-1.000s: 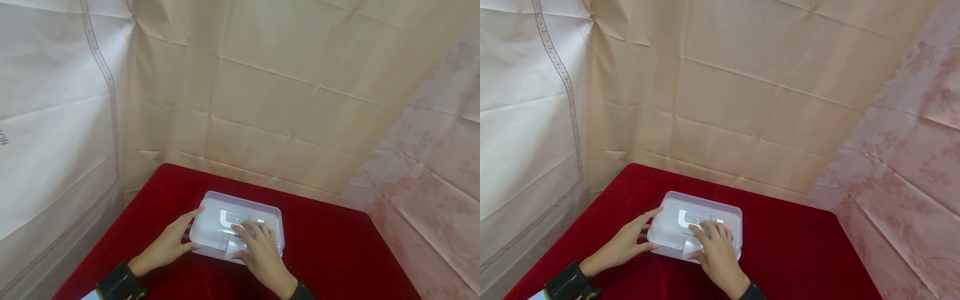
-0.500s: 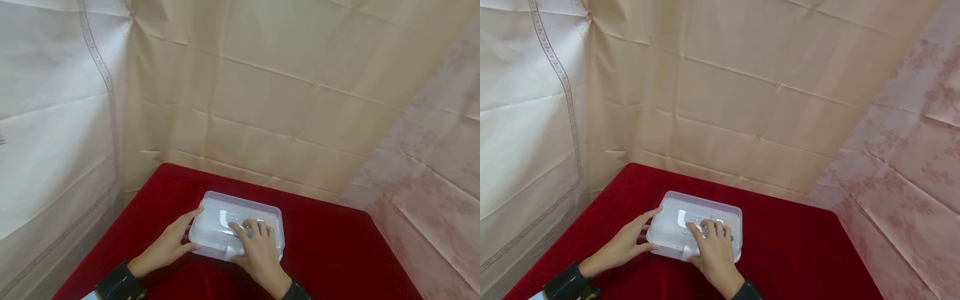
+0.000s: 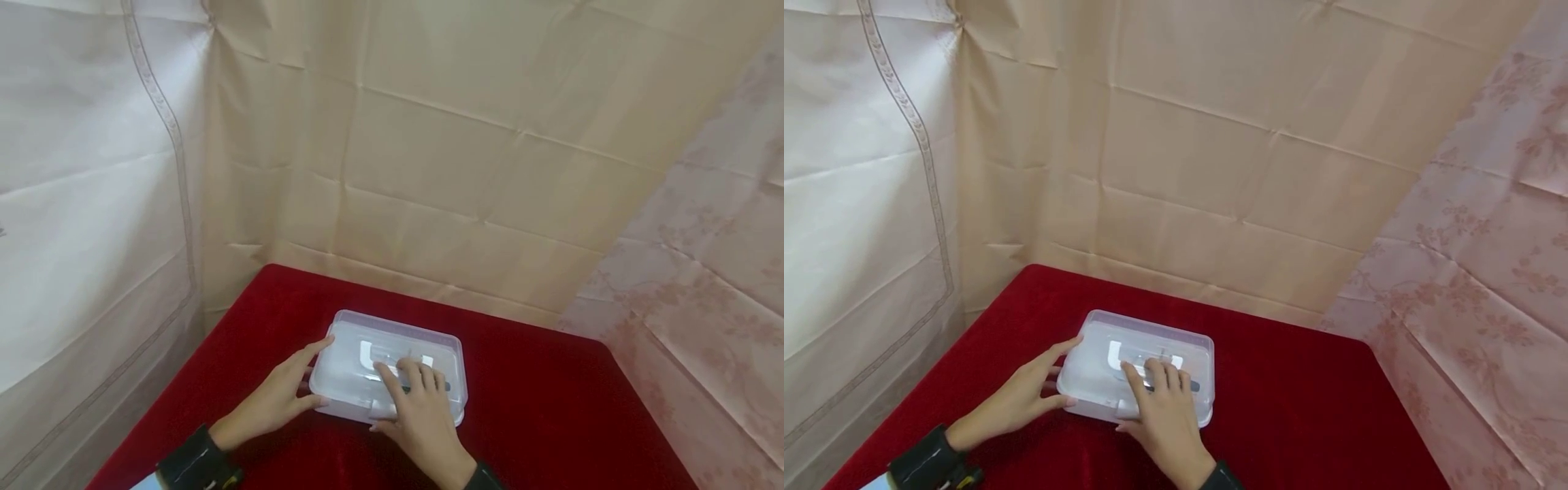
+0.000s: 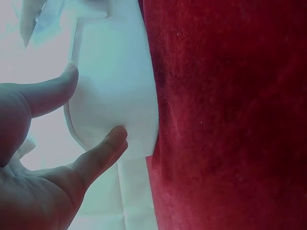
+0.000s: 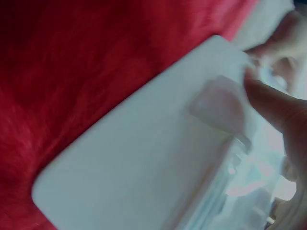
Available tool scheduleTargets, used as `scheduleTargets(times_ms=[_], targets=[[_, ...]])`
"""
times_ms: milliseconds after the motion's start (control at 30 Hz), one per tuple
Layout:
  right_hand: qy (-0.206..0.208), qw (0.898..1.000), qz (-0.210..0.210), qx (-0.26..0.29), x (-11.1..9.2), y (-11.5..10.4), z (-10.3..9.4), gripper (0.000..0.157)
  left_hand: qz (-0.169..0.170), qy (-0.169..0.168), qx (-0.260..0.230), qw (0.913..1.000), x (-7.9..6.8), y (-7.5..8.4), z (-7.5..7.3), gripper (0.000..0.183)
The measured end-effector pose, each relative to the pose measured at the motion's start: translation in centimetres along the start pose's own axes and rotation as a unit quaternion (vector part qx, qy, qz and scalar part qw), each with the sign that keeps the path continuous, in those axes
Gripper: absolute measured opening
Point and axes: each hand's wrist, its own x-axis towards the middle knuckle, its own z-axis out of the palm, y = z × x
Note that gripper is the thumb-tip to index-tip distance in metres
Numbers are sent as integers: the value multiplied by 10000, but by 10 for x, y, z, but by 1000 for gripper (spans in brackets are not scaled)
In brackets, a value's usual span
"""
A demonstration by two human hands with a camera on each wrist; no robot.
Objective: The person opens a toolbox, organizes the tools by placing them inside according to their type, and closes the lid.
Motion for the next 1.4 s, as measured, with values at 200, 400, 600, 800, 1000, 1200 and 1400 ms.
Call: scheduleTargets(times_ms=[200, 400, 600, 800, 1000, 1200, 1400], targets=[[530, 9790, 1380, 1402, -26, 35, -8, 107, -475, -280, -519, 9971, 3, -7, 3, 106], [-744, 8355, 3461, 4202, -46, 68, 1, 115, -569, -496, -325, 9966, 6, -13, 1, 101], [-1058, 7930, 3518, 4860, -51, 74, 10, 96, -563, -569, -290, 9964, 13, -10, 2, 87], [-790, 8057, 3737, 4528, -50, 88, 3, 94, -470, -463, -521, 9965, 27, 0, 9, 81], [-618, 7870, 3886, 4751, -48, 126, -11, 89, -94, -228, -484, 9985, 61, 17, 25, 78], [-812, 7980, 3897, 4524, -56, 193, -26, 93, 325, -225, -504, 9979, 117, 37, 61, 66], [-880, 8067, 3965, 4292, -80, 258, -32, 94, 623, -166, -273, 9975, 171, 57, 114, 60]])
